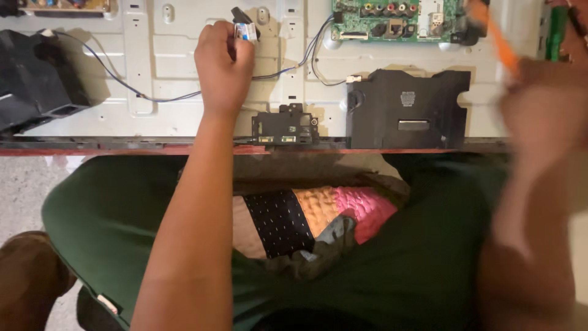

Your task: The person uses an orange plastic pry tool and a green screwdriver to manipulate wires and components inside an open television chassis. They disconnect and reconnect ribbon cables and connectors on the mainboard and power supply while seated.

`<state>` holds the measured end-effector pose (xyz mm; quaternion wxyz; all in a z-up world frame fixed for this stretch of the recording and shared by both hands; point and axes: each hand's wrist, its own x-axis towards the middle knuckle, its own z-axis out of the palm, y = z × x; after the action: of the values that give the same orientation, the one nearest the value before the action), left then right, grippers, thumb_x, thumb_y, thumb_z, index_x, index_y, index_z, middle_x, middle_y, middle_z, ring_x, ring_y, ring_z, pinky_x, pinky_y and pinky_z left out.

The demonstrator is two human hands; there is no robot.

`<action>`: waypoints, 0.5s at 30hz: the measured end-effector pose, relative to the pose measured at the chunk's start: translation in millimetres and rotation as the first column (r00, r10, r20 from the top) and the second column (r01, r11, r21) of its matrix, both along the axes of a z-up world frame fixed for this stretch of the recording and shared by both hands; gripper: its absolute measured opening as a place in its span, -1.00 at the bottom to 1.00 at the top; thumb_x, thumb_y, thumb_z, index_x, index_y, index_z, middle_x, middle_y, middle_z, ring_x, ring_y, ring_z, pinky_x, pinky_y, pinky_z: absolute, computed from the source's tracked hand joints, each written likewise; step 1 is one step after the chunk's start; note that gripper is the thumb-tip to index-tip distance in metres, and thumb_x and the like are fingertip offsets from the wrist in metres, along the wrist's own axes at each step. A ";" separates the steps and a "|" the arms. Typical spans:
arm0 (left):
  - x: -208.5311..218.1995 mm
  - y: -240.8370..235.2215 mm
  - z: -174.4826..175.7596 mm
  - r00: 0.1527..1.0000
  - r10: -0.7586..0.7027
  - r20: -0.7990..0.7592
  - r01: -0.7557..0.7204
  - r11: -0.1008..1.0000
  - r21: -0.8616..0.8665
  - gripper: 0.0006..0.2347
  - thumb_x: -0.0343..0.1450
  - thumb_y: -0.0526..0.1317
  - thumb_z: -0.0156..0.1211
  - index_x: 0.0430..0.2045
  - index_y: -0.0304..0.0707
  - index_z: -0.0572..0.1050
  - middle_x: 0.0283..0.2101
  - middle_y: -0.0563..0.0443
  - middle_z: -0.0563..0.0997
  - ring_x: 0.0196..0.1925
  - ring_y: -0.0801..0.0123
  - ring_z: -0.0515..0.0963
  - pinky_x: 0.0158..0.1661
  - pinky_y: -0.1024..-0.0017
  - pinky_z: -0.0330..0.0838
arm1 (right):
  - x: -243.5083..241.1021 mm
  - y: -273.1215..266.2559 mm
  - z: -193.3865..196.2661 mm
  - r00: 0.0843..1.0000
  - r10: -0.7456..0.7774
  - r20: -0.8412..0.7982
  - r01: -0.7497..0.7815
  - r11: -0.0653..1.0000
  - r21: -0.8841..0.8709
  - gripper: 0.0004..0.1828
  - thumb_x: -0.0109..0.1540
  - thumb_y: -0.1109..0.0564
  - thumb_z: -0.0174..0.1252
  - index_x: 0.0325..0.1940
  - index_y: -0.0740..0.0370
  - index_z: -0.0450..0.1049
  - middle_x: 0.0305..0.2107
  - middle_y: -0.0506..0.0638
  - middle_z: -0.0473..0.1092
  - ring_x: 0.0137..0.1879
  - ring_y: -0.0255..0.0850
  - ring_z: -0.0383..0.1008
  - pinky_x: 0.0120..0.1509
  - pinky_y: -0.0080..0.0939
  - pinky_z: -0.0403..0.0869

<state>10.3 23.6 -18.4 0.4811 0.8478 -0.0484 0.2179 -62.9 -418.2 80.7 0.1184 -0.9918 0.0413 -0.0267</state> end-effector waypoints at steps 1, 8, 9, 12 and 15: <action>-3.3 2.2 1.3 1.000 0.008 0.012 -0.008 0.998 0.059 -0.93 0.41 -0.37 0.18 -0.40 -0.41 0.44 -0.39 -0.15 0.45 -0.38 0.14 0.47 -0.33 0.22 0.35 | -2.4 -12.9 -1.6 0.995 -0.100 0.013 0.100 0.994 0.039 -0.73 0.28 0.31 0.14 0.05 0.30 0.58 -0.29 0.22 0.50 -0.17 0.11 0.56 -0.10 0.09 0.51; -1.8 -3.4 7.1 0.999 0.005 -0.045 -0.004 1.000 0.021 -0.93 0.39 -0.37 0.18 -0.36 -0.40 0.46 -0.36 -0.11 0.46 -0.39 0.24 0.48 -0.34 0.28 0.39 | -8.7 8.2 -35.8 0.993 0.116 0.029 -0.117 0.991 0.065 -0.82 0.28 0.20 0.25 -0.03 0.22 0.62 -0.37 0.22 0.50 -0.20 0.14 0.52 -0.07 0.05 0.48; -4.3 -2.0 7.5 0.998 -0.009 -0.063 0.008 1.000 -0.012 -0.93 0.39 -0.37 0.17 -0.34 -0.40 0.46 -0.34 -0.10 0.46 -0.39 0.27 0.50 -0.34 0.30 0.42 | -10.4 12.5 -37.2 0.986 0.161 0.042 -0.162 0.986 0.039 -0.87 0.35 0.19 0.26 -0.03 0.23 0.62 -0.39 0.22 0.49 -0.19 0.17 0.50 -0.04 0.05 0.48; 1.7 -2.3 11.6 0.999 -0.009 -0.044 0.009 1.000 0.006 -0.92 0.38 -0.37 0.22 -0.38 -0.42 0.47 -0.38 -0.11 0.47 -0.42 0.26 0.49 -0.36 0.31 0.40 | 0.2 4.0 -26.4 0.997 0.081 0.017 -0.082 0.994 0.069 -0.85 0.37 0.18 0.23 -0.02 0.27 0.59 -0.38 0.25 0.47 -0.19 0.20 0.50 -0.10 0.07 0.46; -2.9 -3.4 12.6 0.998 0.019 -0.052 -0.014 0.996 0.089 -0.94 0.38 -0.40 0.21 -0.36 -0.43 0.47 -0.39 -0.12 0.46 -0.40 0.23 0.47 -0.34 0.28 0.38 | -5.2 -5.5 -25.9 0.995 0.045 0.090 -0.050 0.998 0.046 -0.80 0.31 0.14 0.29 -0.01 0.21 0.62 -0.34 0.26 0.47 -0.25 0.19 0.50 -0.18 0.04 0.46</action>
<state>7.4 20.2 -5.9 0.4422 0.8741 -0.0383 0.1971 -68.1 -423.7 54.9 0.1445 -0.9871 0.0130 -0.0672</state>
